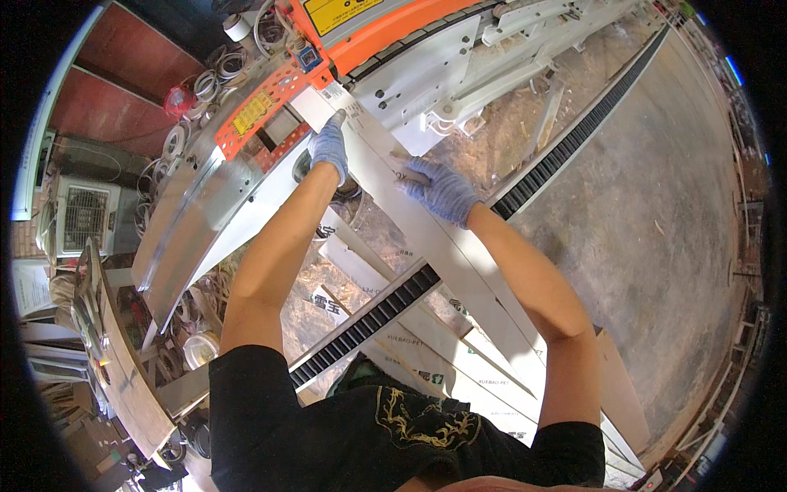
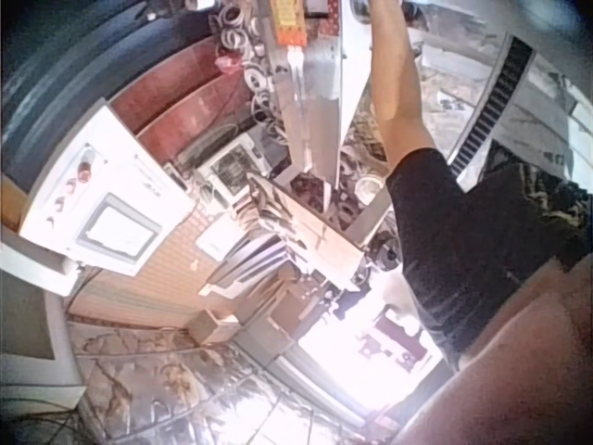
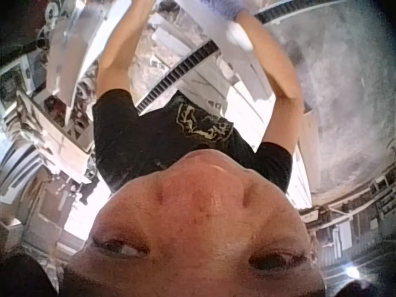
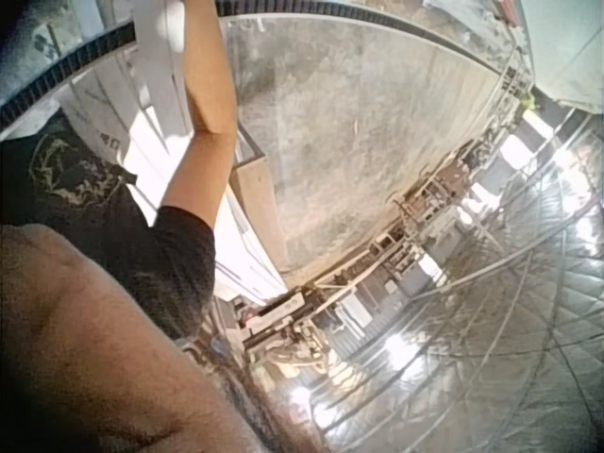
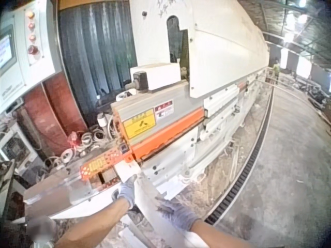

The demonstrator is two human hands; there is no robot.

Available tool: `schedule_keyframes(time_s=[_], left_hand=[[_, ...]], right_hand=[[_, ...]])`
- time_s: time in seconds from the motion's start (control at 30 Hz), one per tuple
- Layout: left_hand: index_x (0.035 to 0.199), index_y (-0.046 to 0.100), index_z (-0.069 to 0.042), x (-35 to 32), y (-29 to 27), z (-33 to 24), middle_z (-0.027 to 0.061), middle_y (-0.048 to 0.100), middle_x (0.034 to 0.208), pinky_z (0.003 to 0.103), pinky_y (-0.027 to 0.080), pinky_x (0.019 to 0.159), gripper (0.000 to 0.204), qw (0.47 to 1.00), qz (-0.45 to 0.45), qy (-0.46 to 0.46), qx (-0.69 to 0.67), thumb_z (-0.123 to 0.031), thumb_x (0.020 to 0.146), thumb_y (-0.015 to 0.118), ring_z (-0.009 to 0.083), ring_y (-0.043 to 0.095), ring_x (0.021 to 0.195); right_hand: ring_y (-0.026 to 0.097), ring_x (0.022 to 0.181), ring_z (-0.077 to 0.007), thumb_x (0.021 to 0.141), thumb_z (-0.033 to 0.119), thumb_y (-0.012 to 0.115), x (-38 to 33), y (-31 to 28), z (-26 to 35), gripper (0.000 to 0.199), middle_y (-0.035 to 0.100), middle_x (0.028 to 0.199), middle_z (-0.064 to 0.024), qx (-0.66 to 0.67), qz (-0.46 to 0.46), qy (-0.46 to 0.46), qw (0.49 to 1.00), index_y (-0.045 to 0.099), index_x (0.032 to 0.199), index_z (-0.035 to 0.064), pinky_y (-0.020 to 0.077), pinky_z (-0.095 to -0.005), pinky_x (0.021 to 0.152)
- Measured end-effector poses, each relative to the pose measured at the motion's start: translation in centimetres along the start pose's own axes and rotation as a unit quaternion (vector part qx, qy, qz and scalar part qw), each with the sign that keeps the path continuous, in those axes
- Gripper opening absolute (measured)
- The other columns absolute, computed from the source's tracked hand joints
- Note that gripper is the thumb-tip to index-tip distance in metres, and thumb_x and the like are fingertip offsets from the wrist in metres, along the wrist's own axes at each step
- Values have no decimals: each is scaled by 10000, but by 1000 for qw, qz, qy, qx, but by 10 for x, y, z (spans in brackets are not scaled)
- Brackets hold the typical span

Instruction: The person applies small white labels to a dark surface, then moves to a stack of white planks and applies labels to each one individually using a machine. The person handles the planks one at a time, placing them on the machine and pressing the label onto the surface.

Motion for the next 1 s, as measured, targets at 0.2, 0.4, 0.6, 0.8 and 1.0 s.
schedule_keyframes(time_s=[0.2, 0.4, 0.6, 0.8, 1.0], left_hand=[[1149, 498, -55, 10, 11, -3, 102, 540, 1091, 335, 414, 804, 471, 995, -25, 10, -97, -304, 764, 604, 221, 510, 926], [1077, 552, -41, 13, 22, -6, 86, 582, 1002, 344, 446, 748, 393, 988, -64, 29, -135, -207, 737, 662, 210, 540, 845], [1084, 542, -45, 24, 31, 3, 92, 577, 1010, 338, 449, 756, 382, 988, -78, 54, -122, -254, 771, 609, 210, 542, 853], [1116, 517, -56, 25, 56, -1, 99, 566, 1039, 358, 463, 779, 411, 995, -53, 32, -74, -364, 844, 495, 227, 553, 894], [1057, 554, -62, 65, 85, 2, 81, 593, 981, 351, 484, 697, 326, 984, -18, 24, -174, -174, 760, 626, 207, 573, 805]], right_hand=[[564, 956, -217, 795, 296, 595, 10, -5, -13, 429, 592, 1067, -89, 86, 15, -11, 996, 509, 1164, 95, 420, -298, 833], [553, 981, -193, 794, 239, 606, 15, -12, -21, 443, 576, 1099, -92, 109, -2, -50, 993, 487, 1189, 77, 421, -275, 840], [546, 979, -123, 810, 162, 585, 6, -27, -9, 409, 565, 1126, -63, 213, 20, -44, 976, 481, 1191, 59, 423, -238, 840], [547, 971, -125, 810, 159, 583, 17, -48, -31, 383, 564, 1128, -60, 151, 25, -115, 982, 498, 1162, 35, 425, -239, 843], [536, 1003, -173, 831, 210, 552, 25, -79, -63, 347, 546, 1153, -53, 26, 9, -175, 984, 518, 1151, 79, 408, -263, 877]])
Point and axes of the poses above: each hand's wrist, its own x-axis towards the middle knuckle, its own y-axis out of the palm, z = x × y, the point moved 3 cm from there along x, towards the middle knuckle
